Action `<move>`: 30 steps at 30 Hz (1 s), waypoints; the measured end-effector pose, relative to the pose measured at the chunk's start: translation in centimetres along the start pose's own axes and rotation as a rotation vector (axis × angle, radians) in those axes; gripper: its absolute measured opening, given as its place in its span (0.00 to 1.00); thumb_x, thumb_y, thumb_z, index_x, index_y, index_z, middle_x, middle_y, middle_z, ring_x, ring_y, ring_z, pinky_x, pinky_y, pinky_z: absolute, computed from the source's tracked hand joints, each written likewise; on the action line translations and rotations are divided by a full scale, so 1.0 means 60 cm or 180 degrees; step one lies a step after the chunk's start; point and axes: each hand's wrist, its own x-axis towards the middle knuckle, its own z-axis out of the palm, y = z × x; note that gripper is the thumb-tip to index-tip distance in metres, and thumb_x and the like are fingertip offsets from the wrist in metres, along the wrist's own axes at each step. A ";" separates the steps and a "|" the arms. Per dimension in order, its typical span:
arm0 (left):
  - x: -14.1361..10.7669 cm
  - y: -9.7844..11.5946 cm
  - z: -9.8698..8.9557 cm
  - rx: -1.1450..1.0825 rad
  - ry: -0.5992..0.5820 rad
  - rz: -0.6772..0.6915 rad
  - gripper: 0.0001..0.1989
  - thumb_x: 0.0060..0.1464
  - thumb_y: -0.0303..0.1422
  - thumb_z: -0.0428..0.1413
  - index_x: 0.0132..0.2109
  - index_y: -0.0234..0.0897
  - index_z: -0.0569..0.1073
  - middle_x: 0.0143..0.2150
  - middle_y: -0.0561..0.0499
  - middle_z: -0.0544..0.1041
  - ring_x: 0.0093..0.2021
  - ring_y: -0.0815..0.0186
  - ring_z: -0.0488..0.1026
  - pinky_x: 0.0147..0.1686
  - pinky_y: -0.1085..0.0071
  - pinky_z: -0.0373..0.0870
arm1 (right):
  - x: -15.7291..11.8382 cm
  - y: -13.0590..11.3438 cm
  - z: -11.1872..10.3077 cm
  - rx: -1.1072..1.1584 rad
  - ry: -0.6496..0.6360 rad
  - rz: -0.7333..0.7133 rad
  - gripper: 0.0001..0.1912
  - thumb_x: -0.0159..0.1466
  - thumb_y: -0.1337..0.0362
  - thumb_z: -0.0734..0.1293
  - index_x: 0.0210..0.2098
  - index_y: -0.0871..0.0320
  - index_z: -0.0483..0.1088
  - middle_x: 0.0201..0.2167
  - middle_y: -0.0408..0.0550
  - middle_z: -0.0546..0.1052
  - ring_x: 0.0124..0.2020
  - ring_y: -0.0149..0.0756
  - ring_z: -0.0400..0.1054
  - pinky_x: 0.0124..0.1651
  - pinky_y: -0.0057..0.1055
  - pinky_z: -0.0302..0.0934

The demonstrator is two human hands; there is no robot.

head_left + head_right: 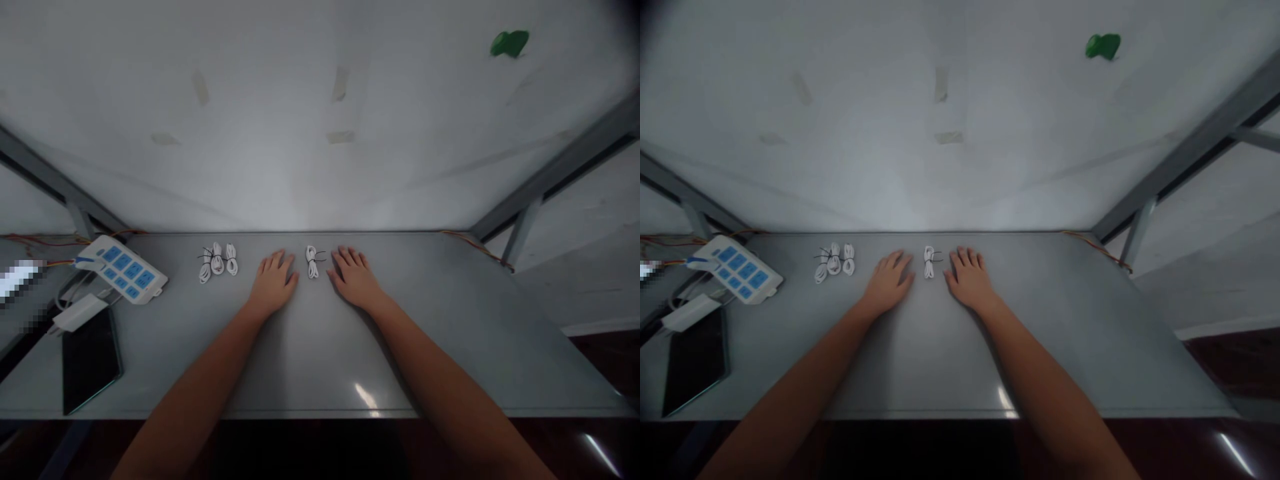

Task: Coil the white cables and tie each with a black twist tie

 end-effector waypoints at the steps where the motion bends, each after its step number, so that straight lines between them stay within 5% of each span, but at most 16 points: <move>1: 0.000 0.000 0.000 -0.0004 -0.0002 0.0004 0.27 0.69 0.40 0.48 0.70 0.34 0.66 0.74 0.35 0.62 0.73 0.46 0.58 0.72 0.47 0.54 | 0.000 0.000 0.000 0.0000 0.0011 -0.0008 0.34 0.75 0.50 0.53 0.74 0.61 0.57 0.76 0.56 0.55 0.76 0.56 0.46 0.76 0.53 0.39; 30: 0.000 -0.004 0.004 -0.0019 0.0068 0.0067 0.27 0.69 0.41 0.46 0.69 0.35 0.66 0.73 0.35 0.62 0.72 0.47 0.59 0.71 0.46 0.54 | 0.000 0.001 0.002 -0.0012 0.0030 -0.0012 0.34 0.75 0.50 0.52 0.74 0.61 0.57 0.76 0.56 0.55 0.77 0.55 0.45 0.76 0.52 0.39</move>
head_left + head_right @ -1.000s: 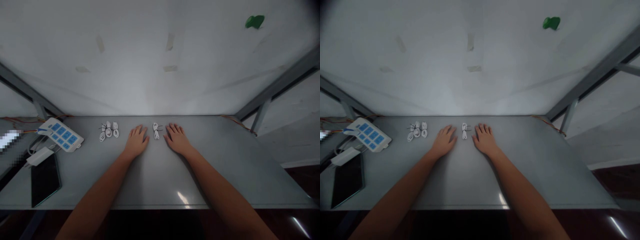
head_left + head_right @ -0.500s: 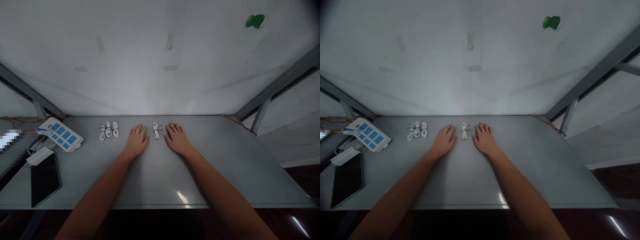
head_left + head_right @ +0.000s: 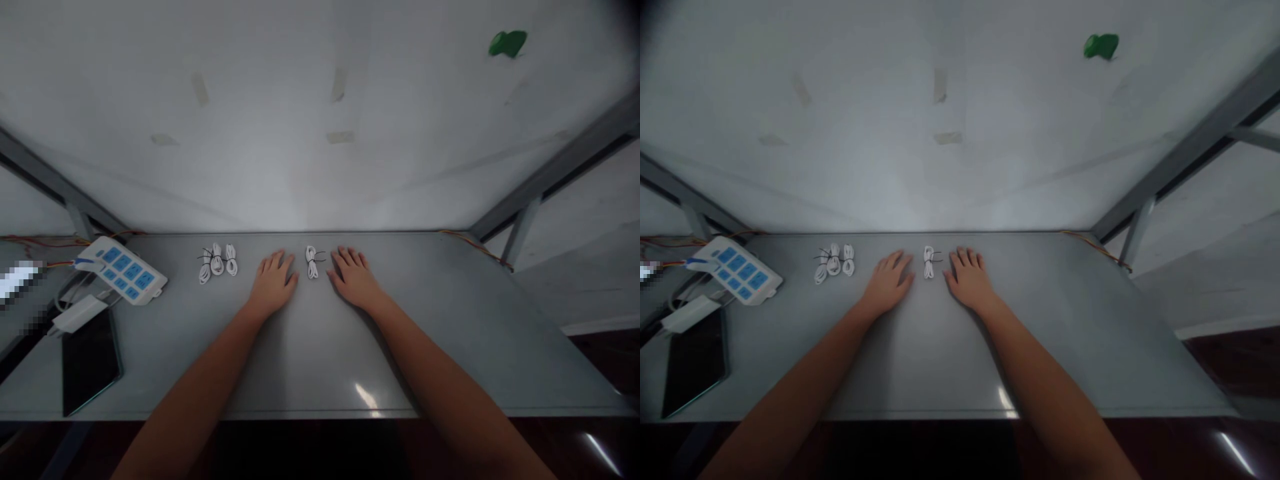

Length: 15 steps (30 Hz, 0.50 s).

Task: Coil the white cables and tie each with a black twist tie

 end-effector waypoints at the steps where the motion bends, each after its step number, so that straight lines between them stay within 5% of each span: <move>1: 0.000 0.000 -0.001 0.0002 -0.0009 -0.0007 0.27 0.69 0.41 0.46 0.69 0.34 0.66 0.73 0.35 0.62 0.73 0.47 0.59 0.71 0.46 0.54 | 0.000 0.000 0.000 0.0000 -0.0011 0.0001 0.34 0.75 0.50 0.52 0.74 0.61 0.57 0.76 0.56 0.55 0.77 0.56 0.45 0.76 0.52 0.39; 15: -0.002 -0.003 0.008 -0.0008 0.0093 -0.0003 0.27 0.69 0.41 0.47 0.69 0.36 0.66 0.72 0.36 0.63 0.72 0.48 0.60 0.71 0.47 0.55 | -0.001 0.000 0.002 0.0053 0.0035 -0.0016 0.34 0.75 0.50 0.53 0.73 0.61 0.58 0.76 0.56 0.55 0.76 0.56 0.47 0.75 0.53 0.41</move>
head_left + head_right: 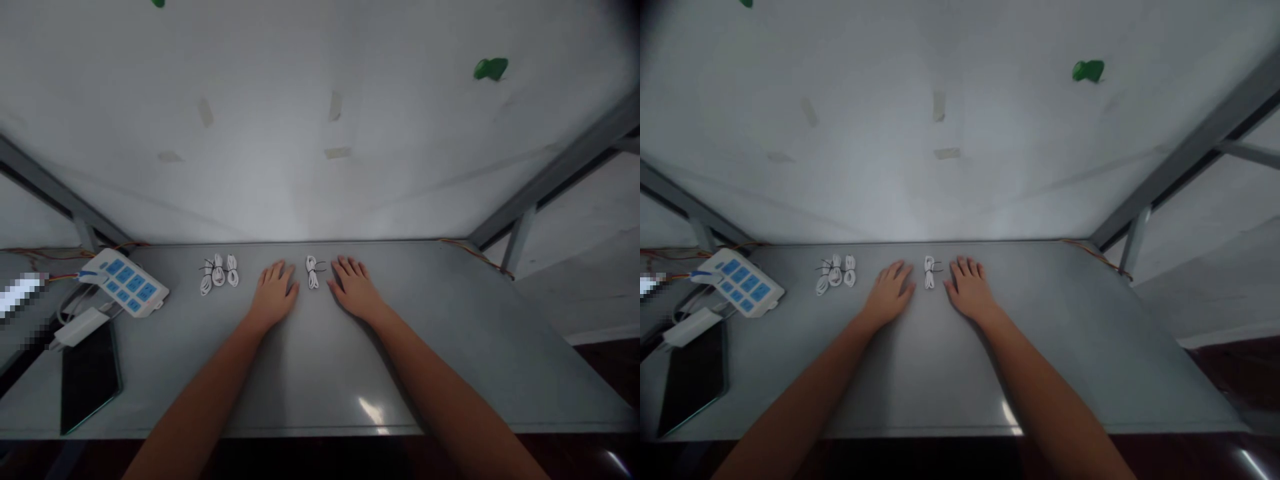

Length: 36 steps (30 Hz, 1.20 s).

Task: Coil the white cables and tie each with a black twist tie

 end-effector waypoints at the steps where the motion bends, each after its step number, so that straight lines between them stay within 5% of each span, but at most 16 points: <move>1: 0.000 0.000 0.000 0.0008 -0.0002 0.0002 0.27 0.69 0.41 0.47 0.69 0.35 0.66 0.72 0.35 0.64 0.72 0.49 0.60 0.71 0.47 0.55 | 0.000 0.000 0.000 0.0007 0.0002 -0.0003 0.34 0.75 0.50 0.53 0.73 0.62 0.58 0.76 0.56 0.55 0.76 0.57 0.47 0.75 0.53 0.41; 15: -0.001 0.012 -0.005 0.0033 0.0011 -0.0039 0.27 0.69 0.39 0.47 0.70 0.33 0.64 0.72 0.34 0.64 0.72 0.46 0.60 0.71 0.45 0.54 | 0.001 -0.002 0.001 0.0060 0.0004 0.0000 0.34 0.74 0.51 0.53 0.73 0.62 0.58 0.76 0.58 0.56 0.76 0.58 0.47 0.75 0.55 0.41; 19: -0.004 0.033 -0.010 -0.0123 -0.0058 0.0434 0.30 0.67 0.29 0.45 0.74 0.39 0.58 0.73 0.36 0.62 0.71 0.50 0.61 0.69 0.47 0.57 | 0.001 -0.002 -0.001 0.0033 -0.0005 0.0014 0.34 0.75 0.51 0.53 0.73 0.62 0.58 0.76 0.57 0.55 0.76 0.58 0.47 0.75 0.55 0.40; 23: -0.006 0.051 -0.013 -0.0145 -0.0298 0.0845 0.28 0.65 0.29 0.46 0.71 0.43 0.65 0.75 0.40 0.59 0.74 0.52 0.57 0.71 0.45 0.53 | 0.001 -0.002 -0.001 -0.0008 -0.0002 -0.0010 0.34 0.75 0.50 0.52 0.73 0.62 0.58 0.76 0.57 0.56 0.76 0.58 0.47 0.75 0.54 0.41; 29: -0.004 0.024 -0.018 0.0165 -0.0123 0.0036 0.27 0.65 0.30 0.45 0.69 0.41 0.65 0.71 0.41 0.68 0.71 0.47 0.62 0.71 0.34 0.47 | 0.001 0.004 0.003 -0.0038 -0.0004 0.0004 0.34 0.74 0.51 0.53 0.74 0.62 0.57 0.76 0.57 0.56 0.76 0.57 0.47 0.75 0.54 0.41; 36: -0.008 -0.070 -0.050 0.0746 0.0568 -0.1267 0.30 0.61 0.32 0.50 0.70 0.37 0.65 0.69 0.32 0.68 0.71 0.35 0.59 0.66 0.29 0.50 | 0.002 0.009 0.009 -0.0047 0.0018 -0.0033 0.34 0.75 0.50 0.52 0.74 0.62 0.57 0.76 0.57 0.56 0.76 0.57 0.47 0.76 0.54 0.41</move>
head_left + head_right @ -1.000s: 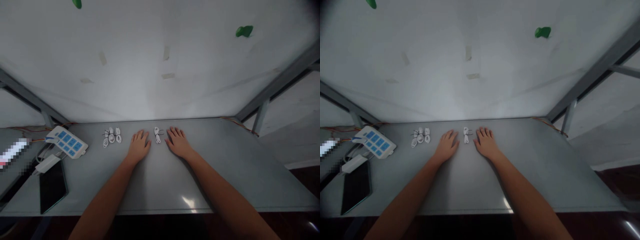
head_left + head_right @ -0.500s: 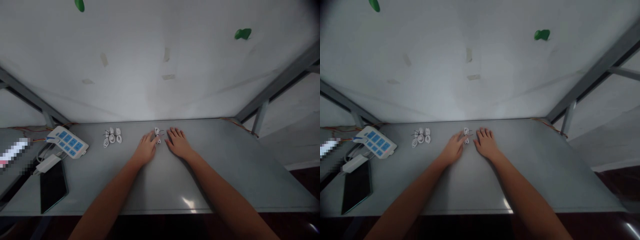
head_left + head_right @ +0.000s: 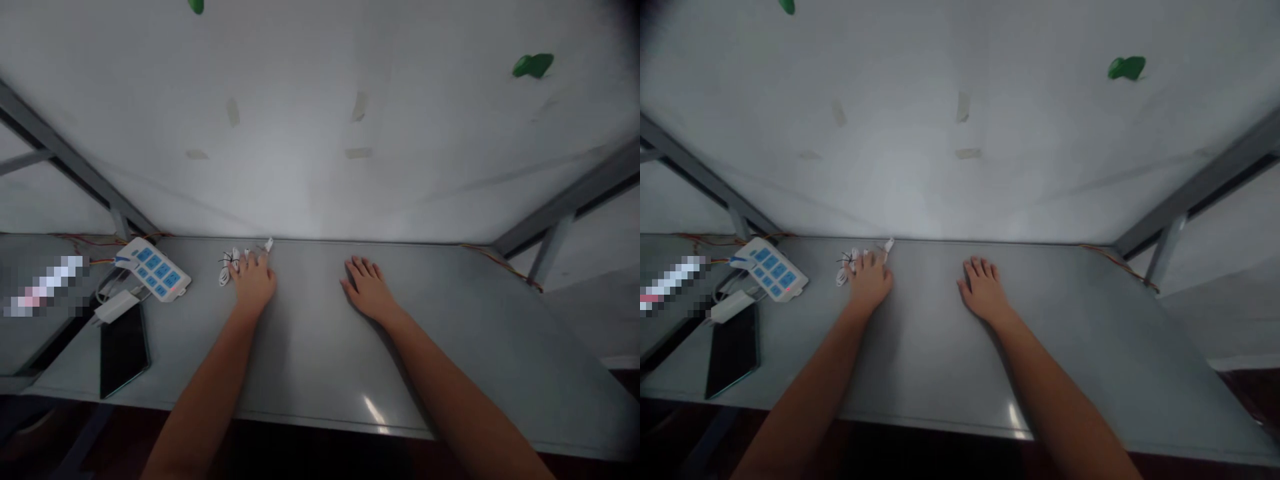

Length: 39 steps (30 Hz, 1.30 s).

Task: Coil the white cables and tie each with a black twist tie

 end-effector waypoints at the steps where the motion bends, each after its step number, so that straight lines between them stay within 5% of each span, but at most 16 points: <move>1: 0.006 -0.014 -0.003 -0.0033 0.0063 -0.0162 0.30 0.61 0.32 0.49 0.70 0.36 0.63 0.69 0.32 0.67 0.70 0.37 0.61 0.66 0.31 0.53 | 0.000 0.001 0.001 -0.0003 0.0004 -0.0007 0.34 0.75 0.50 0.52 0.74 0.62 0.58 0.76 0.57 0.56 0.76 0.57 0.47 0.75 0.54 0.41; 6: 0.022 -0.052 -0.014 0.0021 0.0321 -0.0725 0.26 0.60 0.35 0.51 0.63 0.28 0.67 0.60 0.27 0.71 0.62 0.39 0.69 0.56 0.46 0.69 | 0.001 0.006 0.010 -0.0008 0.0094 -0.0048 0.34 0.74 0.50 0.52 0.73 0.61 0.58 0.75 0.57 0.57 0.76 0.57 0.48 0.75 0.55 0.42; 11: 0.020 -0.045 -0.016 0.0312 0.0314 -0.0881 0.18 0.62 0.37 0.50 0.51 0.29 0.75 0.54 0.27 0.73 0.57 0.37 0.70 0.52 0.43 0.69 | 0.001 0.006 0.011 -0.0029 0.0122 -0.0073 0.34 0.74 0.50 0.52 0.73 0.62 0.59 0.75 0.57 0.58 0.75 0.58 0.50 0.75 0.54 0.43; 16: 0.026 -0.037 -0.019 0.0214 0.0090 -0.0775 0.19 0.62 0.35 0.48 0.50 0.27 0.76 0.56 0.27 0.73 0.61 0.38 0.68 0.56 0.46 0.66 | -0.001 0.005 0.008 -0.0024 0.0107 -0.0057 0.34 0.74 0.51 0.52 0.73 0.62 0.59 0.75 0.57 0.58 0.76 0.57 0.49 0.75 0.54 0.43; 20: 0.034 -0.031 -0.026 -0.0145 0.0201 -0.0798 0.21 0.65 0.34 0.42 0.49 0.26 0.77 0.50 0.28 0.76 0.61 0.39 0.68 0.60 0.42 0.63 | -0.001 0.007 0.009 0.0031 0.0091 -0.0052 0.34 0.74 0.51 0.53 0.73 0.62 0.59 0.75 0.57 0.58 0.76 0.56 0.49 0.76 0.54 0.42; 23: 0.031 -0.007 -0.023 -0.1196 0.0457 -0.0925 0.22 0.69 0.37 0.40 0.49 0.30 0.75 0.50 0.32 0.77 0.58 0.44 0.71 0.58 0.44 0.66 | 0.001 0.006 0.007 0.0250 0.0256 -0.0061 0.32 0.73 0.53 0.56 0.70 0.64 0.63 0.73 0.60 0.61 0.75 0.58 0.51 0.75 0.55 0.42; 27: 0.000 0.059 -0.002 -0.3793 -0.0469 -0.0707 0.23 0.71 0.48 0.41 0.50 0.37 0.74 0.42 0.45 0.78 0.44 0.60 0.76 0.50 0.60 0.73 | 0.001 -0.012 -0.006 0.1554 0.0590 -0.0107 0.24 0.70 0.54 0.61 0.58 0.60 0.74 0.61 0.62 0.76 0.63 0.53 0.68 0.67 0.51 0.58; 30: -0.029 0.104 0.012 -0.4983 -0.1168 -0.0359 0.25 0.62 0.54 0.56 0.51 0.36 0.73 0.43 0.45 0.79 0.40 0.62 0.77 0.48 0.62 0.73 | -0.005 -0.039 -0.015 0.3232 0.0389 0.0088 0.21 0.67 0.47 0.66 0.47 0.56 0.79 0.46 0.56 0.83 0.47 0.47 0.76 0.54 0.45 0.68; 34: -0.052 0.124 0.012 -0.4953 -0.1299 0.0236 0.20 0.58 0.46 0.63 0.49 0.36 0.74 0.45 0.45 0.80 0.45 0.60 0.77 0.51 0.63 0.72 | -0.012 -0.065 -0.022 0.4884 0.0059 0.0428 0.26 0.61 0.39 0.71 0.39 0.57 0.80 0.36 0.54 0.83 0.34 0.41 0.75 0.43 0.41 0.70; 39: -0.055 0.121 -0.001 -0.4583 -0.1151 0.0768 0.09 0.62 0.35 0.59 0.47 0.37 0.74 0.46 0.45 0.79 0.50 0.59 0.76 0.56 0.61 0.70 | -0.013 -0.061 -0.030 0.5227 0.0033 0.0637 0.23 0.54 0.43 0.78 0.33 0.57 0.82 0.32 0.51 0.82 0.29 0.36 0.71 0.38 0.36 0.67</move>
